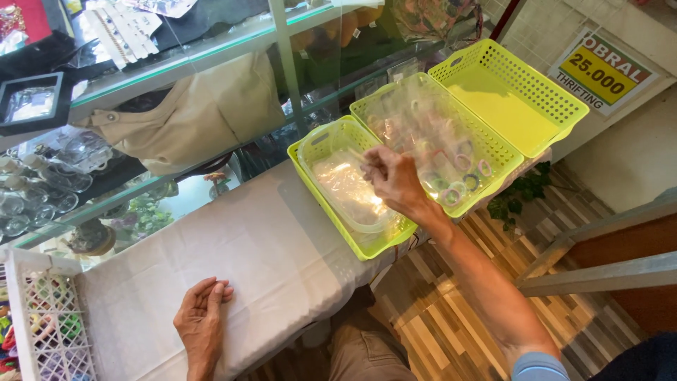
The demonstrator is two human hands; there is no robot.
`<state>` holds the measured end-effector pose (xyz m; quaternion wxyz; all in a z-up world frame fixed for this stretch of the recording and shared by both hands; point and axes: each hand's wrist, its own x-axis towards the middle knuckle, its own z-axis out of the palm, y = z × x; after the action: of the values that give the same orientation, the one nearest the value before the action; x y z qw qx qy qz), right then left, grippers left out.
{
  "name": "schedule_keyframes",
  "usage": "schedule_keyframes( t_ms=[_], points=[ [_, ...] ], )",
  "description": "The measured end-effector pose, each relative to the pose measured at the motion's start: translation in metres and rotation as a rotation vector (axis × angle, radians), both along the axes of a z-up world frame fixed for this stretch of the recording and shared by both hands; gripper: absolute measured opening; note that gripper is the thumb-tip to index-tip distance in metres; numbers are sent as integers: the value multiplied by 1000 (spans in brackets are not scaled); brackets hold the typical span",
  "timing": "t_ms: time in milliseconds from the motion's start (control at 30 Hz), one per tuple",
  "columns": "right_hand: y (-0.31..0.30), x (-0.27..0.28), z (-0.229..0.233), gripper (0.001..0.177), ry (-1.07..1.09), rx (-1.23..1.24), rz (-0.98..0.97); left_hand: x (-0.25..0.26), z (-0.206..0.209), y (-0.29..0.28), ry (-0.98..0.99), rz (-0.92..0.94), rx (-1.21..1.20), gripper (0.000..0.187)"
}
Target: The recorder sorts hair accessories from a large basket and packages selected items into small plastic bags.
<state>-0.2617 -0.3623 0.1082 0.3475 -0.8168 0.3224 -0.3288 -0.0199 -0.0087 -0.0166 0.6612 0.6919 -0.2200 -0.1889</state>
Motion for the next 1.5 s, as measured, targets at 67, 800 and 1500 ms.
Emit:
schedule_keyframes(
  t_ms=[67, 800, 1500],
  points=[
    [18, 1, 9, 14, -136, 63, 19, 0, -1, 1, -1, -1, 2, 24],
    [215, 133, -72, 17, -390, 764, 366, 10, -20, 0, 117, -7, -116, 26],
    [260, 153, -97, 57, -337, 435, 295, 29, -13, 1, 328, -47, -351, 25]
  ],
)
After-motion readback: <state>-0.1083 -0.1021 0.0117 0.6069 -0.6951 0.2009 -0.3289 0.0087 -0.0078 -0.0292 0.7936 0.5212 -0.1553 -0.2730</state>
